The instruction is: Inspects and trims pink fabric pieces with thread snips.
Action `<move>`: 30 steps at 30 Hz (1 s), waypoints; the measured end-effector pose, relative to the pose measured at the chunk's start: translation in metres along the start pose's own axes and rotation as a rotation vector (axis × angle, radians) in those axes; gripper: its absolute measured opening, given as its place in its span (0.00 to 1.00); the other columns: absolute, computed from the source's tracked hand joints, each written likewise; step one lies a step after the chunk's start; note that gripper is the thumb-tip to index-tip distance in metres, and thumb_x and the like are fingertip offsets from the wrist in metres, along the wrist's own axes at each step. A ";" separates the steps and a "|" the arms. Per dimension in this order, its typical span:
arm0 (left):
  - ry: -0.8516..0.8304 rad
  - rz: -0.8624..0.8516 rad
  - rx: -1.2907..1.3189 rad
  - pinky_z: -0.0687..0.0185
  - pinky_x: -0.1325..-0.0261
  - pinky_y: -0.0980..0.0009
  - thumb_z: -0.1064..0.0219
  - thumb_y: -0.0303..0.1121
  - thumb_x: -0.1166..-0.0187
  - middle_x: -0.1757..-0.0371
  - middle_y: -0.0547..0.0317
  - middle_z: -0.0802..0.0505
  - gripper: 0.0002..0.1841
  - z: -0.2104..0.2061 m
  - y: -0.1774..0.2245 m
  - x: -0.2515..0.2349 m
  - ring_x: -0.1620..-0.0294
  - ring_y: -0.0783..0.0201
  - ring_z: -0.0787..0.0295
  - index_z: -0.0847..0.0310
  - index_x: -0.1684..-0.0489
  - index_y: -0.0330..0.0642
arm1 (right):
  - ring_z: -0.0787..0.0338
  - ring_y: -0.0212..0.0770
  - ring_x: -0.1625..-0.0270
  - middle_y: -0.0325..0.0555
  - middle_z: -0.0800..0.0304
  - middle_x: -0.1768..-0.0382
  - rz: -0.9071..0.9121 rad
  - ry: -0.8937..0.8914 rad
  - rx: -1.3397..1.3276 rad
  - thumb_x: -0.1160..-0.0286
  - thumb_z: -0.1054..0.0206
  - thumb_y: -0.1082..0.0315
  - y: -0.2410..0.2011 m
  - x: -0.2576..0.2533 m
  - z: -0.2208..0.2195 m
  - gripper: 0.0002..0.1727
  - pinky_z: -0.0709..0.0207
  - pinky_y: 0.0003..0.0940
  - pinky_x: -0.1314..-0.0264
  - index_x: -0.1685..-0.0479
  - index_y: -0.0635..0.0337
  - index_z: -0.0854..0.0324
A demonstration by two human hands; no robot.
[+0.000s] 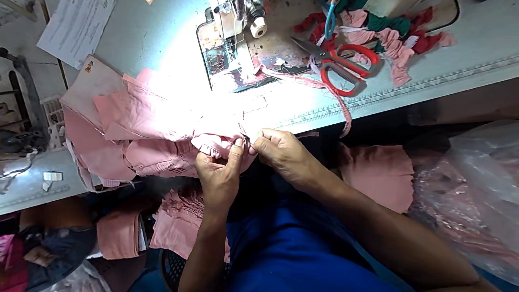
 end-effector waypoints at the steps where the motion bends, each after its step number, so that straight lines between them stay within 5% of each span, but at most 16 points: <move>1: 0.000 0.005 -0.002 0.07 0.57 0.68 0.28 0.20 0.26 0.66 0.62 0.07 0.08 0.000 0.000 0.000 0.65 0.68 0.07 0.18 0.57 0.41 | 0.38 0.29 0.88 0.37 0.33 0.88 0.007 -0.004 0.005 0.12 0.40 0.60 -0.001 -0.001 0.000 0.17 0.46 0.23 0.85 0.74 0.54 0.23; 7: -0.013 0.051 0.140 0.08 0.52 0.66 0.28 0.20 0.26 0.62 0.60 0.07 0.09 0.002 -0.004 -0.003 0.61 0.67 0.07 0.18 0.54 0.42 | 0.45 0.22 0.89 0.32 0.39 0.88 -0.137 -0.196 -0.338 0.07 0.50 0.61 0.002 -0.002 -0.009 0.19 0.52 0.14 0.88 0.69 0.56 0.21; 16: -0.014 0.040 0.081 0.07 0.54 0.68 0.27 0.19 0.26 0.64 0.61 0.06 0.09 0.001 -0.002 -0.002 0.63 0.68 0.07 0.18 0.56 0.42 | 0.36 0.29 0.87 0.37 0.31 0.86 -0.008 -0.078 0.021 0.12 0.41 0.60 -0.005 -0.003 0.003 0.16 0.45 0.22 0.85 0.71 0.54 0.21; 20: -0.026 0.034 0.097 0.07 0.54 0.68 0.28 0.19 0.27 0.63 0.62 0.06 0.10 0.002 -0.001 -0.003 0.62 0.68 0.07 0.18 0.54 0.42 | 0.42 0.23 0.89 0.34 0.35 0.88 -0.092 -0.168 -0.231 0.09 0.46 0.63 -0.002 -0.004 -0.004 0.18 0.50 0.15 0.87 0.71 0.56 0.20; 26: -0.053 0.073 0.193 0.08 0.53 0.68 0.27 0.19 0.27 0.61 0.60 0.06 0.11 0.001 -0.003 -0.005 0.61 0.67 0.07 0.18 0.53 0.43 | 0.44 0.19 0.91 0.27 0.41 0.91 -0.276 -0.426 -0.669 0.08 0.55 0.54 0.011 0.002 -0.018 0.23 0.49 0.13 0.89 0.69 0.52 0.20; 30: -0.060 0.075 0.200 0.08 0.52 0.67 0.28 0.19 0.27 0.61 0.60 0.06 0.11 0.003 -0.004 -0.005 0.61 0.67 0.07 0.18 0.52 0.42 | 0.45 0.20 0.91 0.28 0.40 0.90 -0.185 -0.342 -0.528 0.08 0.54 0.56 0.010 0.000 -0.016 0.22 0.52 0.14 0.89 0.70 0.52 0.21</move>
Point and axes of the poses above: each hand's wrist, its own x-axis away from the middle knuckle, its own z-axis out of the back of the hand, y = z × x, the point moved 7 cm from there along -x, towards the middle knuckle
